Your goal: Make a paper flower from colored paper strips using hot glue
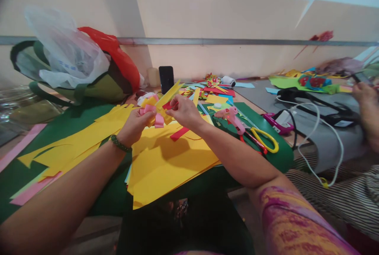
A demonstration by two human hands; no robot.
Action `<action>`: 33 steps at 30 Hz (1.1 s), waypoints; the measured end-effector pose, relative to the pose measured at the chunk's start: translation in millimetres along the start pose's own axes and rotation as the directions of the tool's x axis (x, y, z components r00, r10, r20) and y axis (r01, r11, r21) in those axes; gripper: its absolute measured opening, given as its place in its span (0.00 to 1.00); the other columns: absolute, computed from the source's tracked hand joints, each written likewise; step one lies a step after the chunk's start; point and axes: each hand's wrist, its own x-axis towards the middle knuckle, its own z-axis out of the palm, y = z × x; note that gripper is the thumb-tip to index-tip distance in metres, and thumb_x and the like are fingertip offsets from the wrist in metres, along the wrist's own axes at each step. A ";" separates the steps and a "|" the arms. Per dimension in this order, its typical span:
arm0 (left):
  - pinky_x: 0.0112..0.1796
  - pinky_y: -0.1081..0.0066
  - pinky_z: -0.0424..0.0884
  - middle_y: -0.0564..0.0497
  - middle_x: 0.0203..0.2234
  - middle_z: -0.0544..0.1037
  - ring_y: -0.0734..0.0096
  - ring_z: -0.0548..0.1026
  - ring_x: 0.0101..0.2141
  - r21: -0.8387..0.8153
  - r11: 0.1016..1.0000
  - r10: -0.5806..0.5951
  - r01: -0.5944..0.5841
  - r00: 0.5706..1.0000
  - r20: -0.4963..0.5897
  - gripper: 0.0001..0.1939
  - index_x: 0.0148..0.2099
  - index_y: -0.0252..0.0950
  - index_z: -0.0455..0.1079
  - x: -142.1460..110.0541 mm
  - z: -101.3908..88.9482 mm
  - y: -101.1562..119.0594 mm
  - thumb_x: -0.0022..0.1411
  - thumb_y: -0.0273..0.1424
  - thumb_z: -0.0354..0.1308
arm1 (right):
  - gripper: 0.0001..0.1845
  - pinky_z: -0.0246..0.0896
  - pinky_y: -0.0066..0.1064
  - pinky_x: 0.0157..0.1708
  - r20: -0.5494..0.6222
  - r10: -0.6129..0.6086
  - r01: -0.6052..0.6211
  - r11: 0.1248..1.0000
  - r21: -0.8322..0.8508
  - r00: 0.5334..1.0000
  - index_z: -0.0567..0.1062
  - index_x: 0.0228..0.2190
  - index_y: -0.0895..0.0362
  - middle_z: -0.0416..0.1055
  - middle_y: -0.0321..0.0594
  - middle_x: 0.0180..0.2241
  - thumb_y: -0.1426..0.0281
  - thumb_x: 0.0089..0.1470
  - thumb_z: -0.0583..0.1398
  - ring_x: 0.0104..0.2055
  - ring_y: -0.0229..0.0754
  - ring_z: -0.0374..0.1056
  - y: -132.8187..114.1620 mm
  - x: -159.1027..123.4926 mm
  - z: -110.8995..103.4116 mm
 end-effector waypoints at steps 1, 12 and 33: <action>0.19 0.76 0.51 0.56 0.12 0.61 0.80 0.56 0.17 -0.002 1.000 0.006 -0.006 1.000 -0.002 0.13 0.16 0.36 0.61 0.3 0.0 -1.0 0.46 0.33 0.60 | 0.11 0.59 0.30 0.32 -0.002 -0.003 0.003 1.000 -0.004 1.000 0.68 0.28 0.56 0.71 0.34 0.26 0.70 0.44 0.66 0.31 0.39 0.68 -0.1 -0.1 0.2; 0.19 0.76 0.50 0.56 0.12 0.61 0.80 0.56 0.17 -0.020 1.000 0.015 -0.015 1.000 0.009 0.13 0.16 0.36 0.61 1.7 -0.8 -6.0 0.46 0.32 0.61 | 0.10 0.56 0.29 0.31 0.005 -0.008 0.008 0.999 -0.036 1.000 0.66 0.27 0.55 0.72 0.34 0.27 0.70 0.45 0.64 0.32 0.39 0.68 0.2 -2.5 1.3; 0.19 0.77 0.50 0.58 0.11 0.59 0.81 0.55 0.16 -0.050 0.998 -0.031 0.031 0.999 -0.004 0.16 0.14 0.36 0.58 -2.8 2.2 5.4 0.46 0.28 0.61 | 0.07 0.49 0.29 0.30 -0.004 -0.015 0.012 0.921 -0.388 1.000 0.70 0.31 0.55 0.73 0.35 0.28 0.66 0.52 0.64 0.30 0.40 0.67 -16.2 -9.8 -0.4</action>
